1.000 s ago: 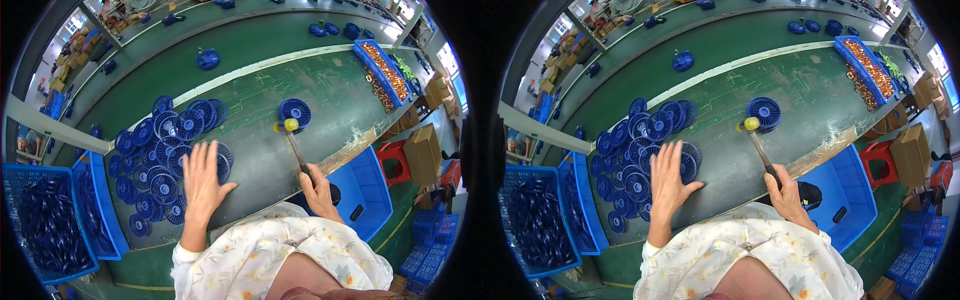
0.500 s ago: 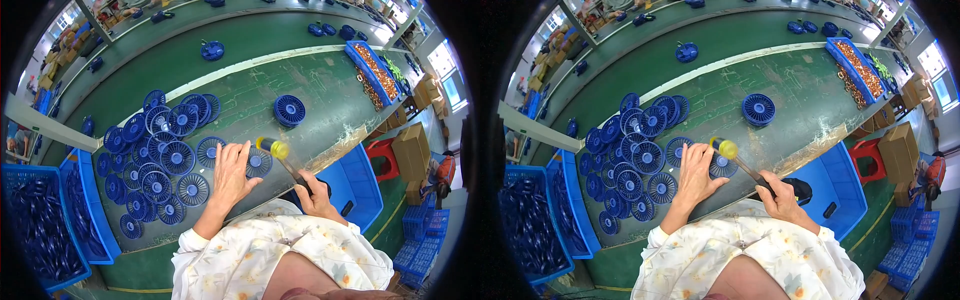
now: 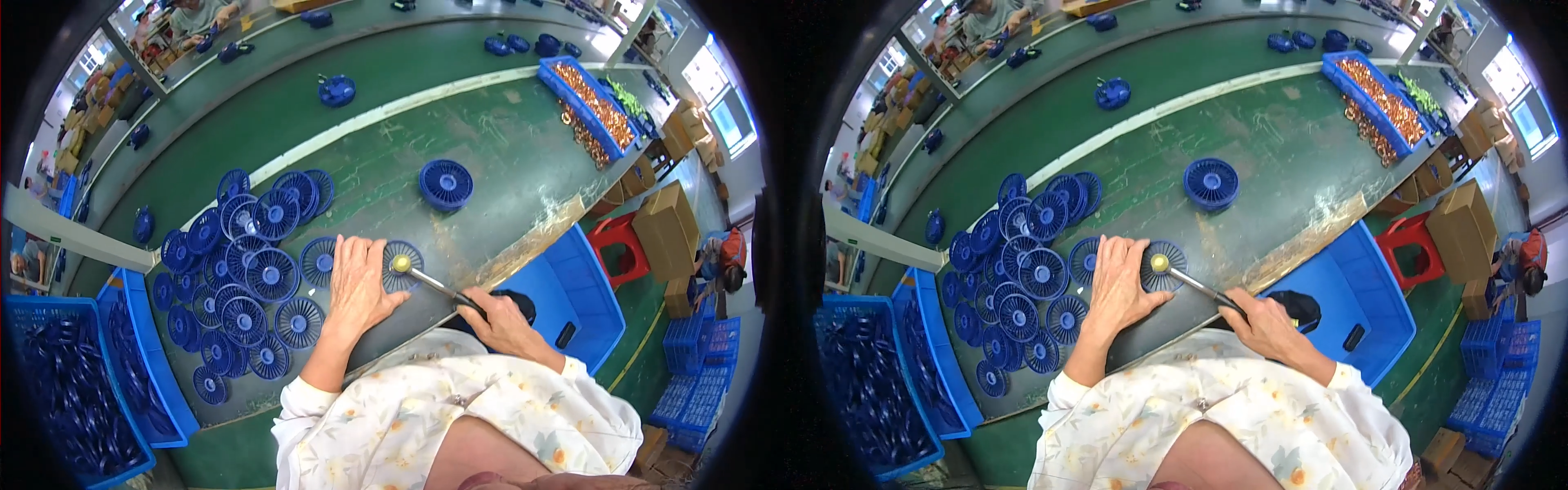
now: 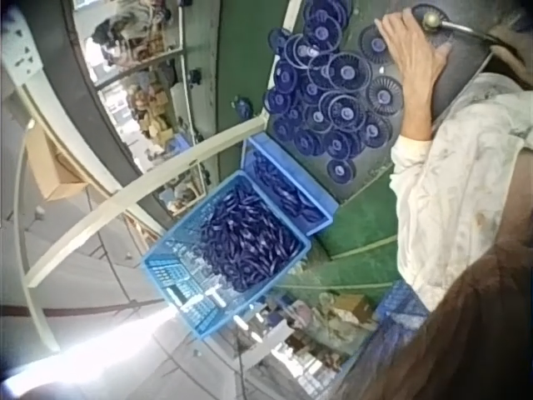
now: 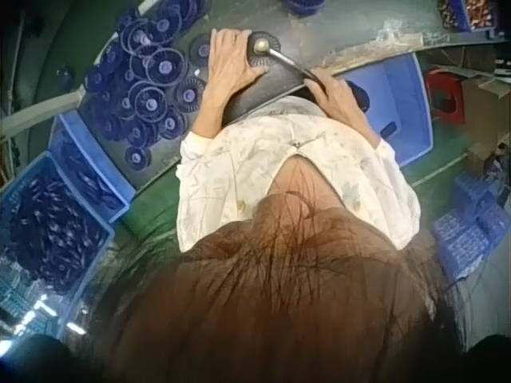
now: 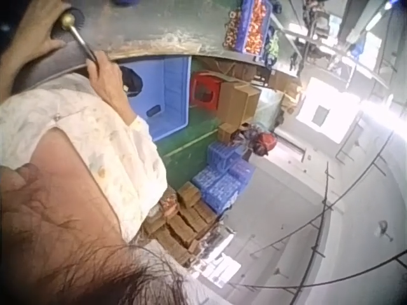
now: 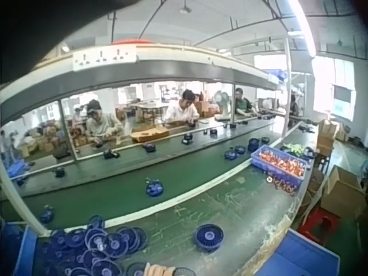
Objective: The person assembles blue plastic fan or motor covers by fitting components together with a hammer on a factory production line.
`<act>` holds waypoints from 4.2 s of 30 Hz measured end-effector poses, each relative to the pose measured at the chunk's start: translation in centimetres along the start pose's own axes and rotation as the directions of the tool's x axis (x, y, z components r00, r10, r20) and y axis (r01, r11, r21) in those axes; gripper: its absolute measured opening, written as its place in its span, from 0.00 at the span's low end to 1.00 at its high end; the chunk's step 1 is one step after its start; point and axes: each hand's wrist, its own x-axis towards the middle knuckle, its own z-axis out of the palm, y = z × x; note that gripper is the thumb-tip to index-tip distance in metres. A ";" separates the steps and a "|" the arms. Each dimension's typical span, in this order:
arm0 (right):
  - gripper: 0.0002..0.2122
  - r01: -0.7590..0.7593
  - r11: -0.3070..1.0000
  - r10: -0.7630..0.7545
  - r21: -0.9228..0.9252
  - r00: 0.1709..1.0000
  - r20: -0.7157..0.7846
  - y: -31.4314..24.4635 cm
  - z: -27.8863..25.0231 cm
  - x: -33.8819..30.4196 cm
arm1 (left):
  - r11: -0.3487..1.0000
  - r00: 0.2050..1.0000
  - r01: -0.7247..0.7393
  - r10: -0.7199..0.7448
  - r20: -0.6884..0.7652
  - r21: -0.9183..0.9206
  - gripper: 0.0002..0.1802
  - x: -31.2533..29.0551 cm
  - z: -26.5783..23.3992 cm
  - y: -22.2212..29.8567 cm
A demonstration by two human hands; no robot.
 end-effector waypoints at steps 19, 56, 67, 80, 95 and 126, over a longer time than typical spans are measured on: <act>0.12 0.030 0.864 0.137 0.502 0.947 -0.292 3.0 3.1 -0.6 | 0.957 0.968 0.194 -0.151 -0.200 0.217 0.57 -0.2 -2.6 -0.5; 0.10 0.214 0.767 0.094 0.605 0.895 -0.436 0.4 1.1 1.3 | 0.975 0.941 -0.128 0.062 -0.333 -0.180 0.60 11.4 2.4 3.7; 0.11 0.102 0.893 -0.001 0.439 0.975 -0.223 1.4 3.0 1.1 | 0.947 0.916 0.293 -0.237 -0.324 0.134 0.53 -7.6 -4.0 0.9; 0.13 0.397 0.887 -0.393 0.237 0.917 -0.065 -4.5 3.0 2.0 | 0.930 0.889 0.347 -0.367 -0.272 -0.121 0.62 -9.2 -0.8 -0.8; 0.12 0.172 0.983 -0.152 -0.063 0.958 0.242 -4.1 2.8 3.2 | 0.915 0.918 0.313 -0.360 -0.165 -0.256 0.62 -8.2 -0.8 -1.5; 0.11 0.204 0.926 -0.105 0.318 0.947 -0.303 0.0 3.4 2.7 | 0.974 0.962 0.140 -0.090 -0.257 0.181 0.63 0.8 -5.4 -3.4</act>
